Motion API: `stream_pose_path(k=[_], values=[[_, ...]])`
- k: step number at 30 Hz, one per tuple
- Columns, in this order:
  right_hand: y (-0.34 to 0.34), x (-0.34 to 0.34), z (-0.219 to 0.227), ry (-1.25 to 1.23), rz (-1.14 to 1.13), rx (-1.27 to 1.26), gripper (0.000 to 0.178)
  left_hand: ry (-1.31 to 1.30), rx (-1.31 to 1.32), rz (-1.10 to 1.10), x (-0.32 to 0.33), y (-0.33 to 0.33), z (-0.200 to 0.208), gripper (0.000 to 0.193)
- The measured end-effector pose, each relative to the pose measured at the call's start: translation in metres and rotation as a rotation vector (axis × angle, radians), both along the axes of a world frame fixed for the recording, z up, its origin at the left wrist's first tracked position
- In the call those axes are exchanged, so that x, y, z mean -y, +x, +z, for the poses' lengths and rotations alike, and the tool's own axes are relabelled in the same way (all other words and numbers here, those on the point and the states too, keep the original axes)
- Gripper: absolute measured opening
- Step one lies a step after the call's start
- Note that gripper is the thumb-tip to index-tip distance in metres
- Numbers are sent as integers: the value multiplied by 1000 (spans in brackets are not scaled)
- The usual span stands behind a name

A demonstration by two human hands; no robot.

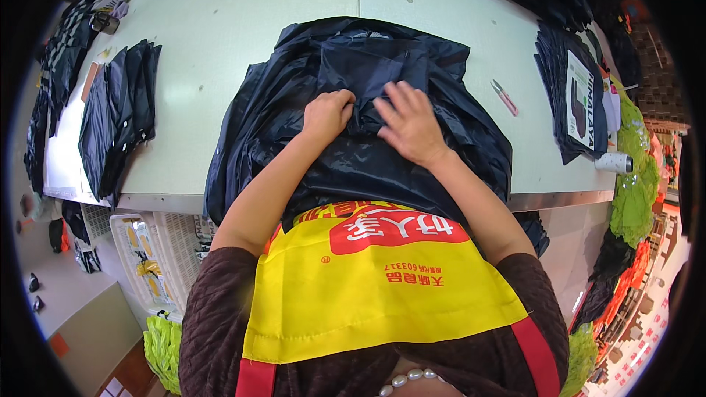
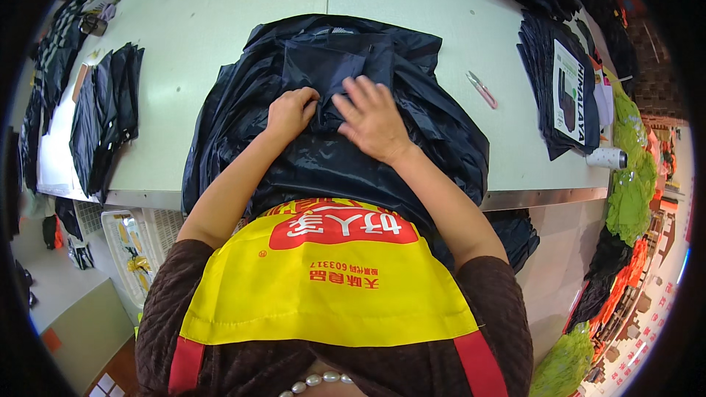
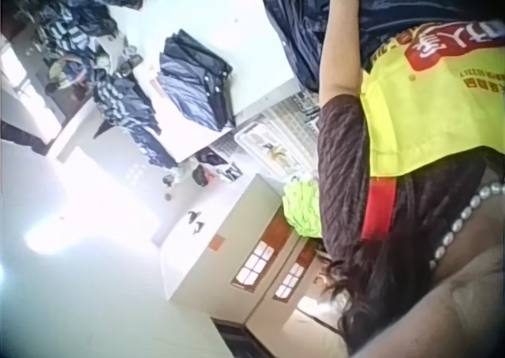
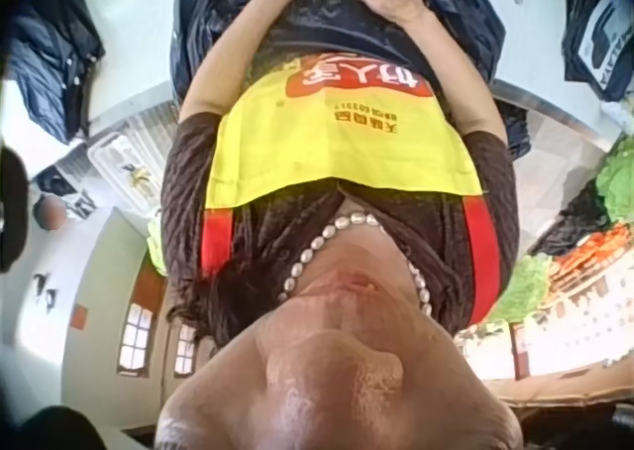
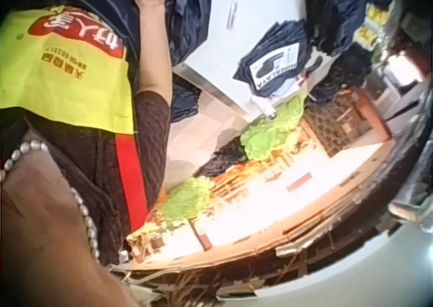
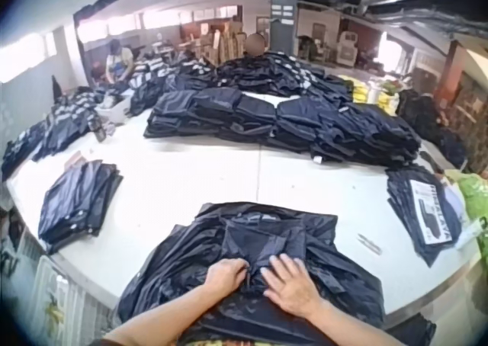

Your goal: The person folds a black raincoat on a table, aligns the edges, and places it into a black plastic bag. The person then picks up another raincoat and repeats the folding and bagging process.

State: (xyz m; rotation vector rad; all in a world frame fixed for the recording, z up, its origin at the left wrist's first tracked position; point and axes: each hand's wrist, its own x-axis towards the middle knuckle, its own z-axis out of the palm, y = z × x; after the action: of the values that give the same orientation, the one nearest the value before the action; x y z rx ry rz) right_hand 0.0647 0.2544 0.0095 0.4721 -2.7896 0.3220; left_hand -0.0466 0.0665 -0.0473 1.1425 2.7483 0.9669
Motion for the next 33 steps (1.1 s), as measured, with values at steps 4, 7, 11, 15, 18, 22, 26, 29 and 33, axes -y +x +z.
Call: stream_pose_path(k=[4,7,11,15,18,22,26,29,33], values=[[-5,-8,-46,-26,5,170,47,-140,148,-73,5,-9,11,28],[-8,-13,-51,-109,-23,189,43,133,-175,-213,6,12,37,40],[-11,-18,-57,-137,-3,203,44,105,-199,-404,3,9,0,31],[-6,-1,-23,-56,-21,-21,49,159,-16,-223,-7,1,-10,16],[-5,1,-38,-35,84,-131,44,59,-26,-216,-10,1,3,14],[-21,-5,-46,-239,78,-66,13,119,346,-41,-12,2,7,45],[-32,-10,-46,-318,3,128,10,12,-210,-328,3,2,20,40],[-33,-7,-34,-158,10,54,18,26,-149,-299,-3,-2,8,20],[-30,9,3,-76,24,-135,25,-43,43,-162,-15,-15,1,23]])
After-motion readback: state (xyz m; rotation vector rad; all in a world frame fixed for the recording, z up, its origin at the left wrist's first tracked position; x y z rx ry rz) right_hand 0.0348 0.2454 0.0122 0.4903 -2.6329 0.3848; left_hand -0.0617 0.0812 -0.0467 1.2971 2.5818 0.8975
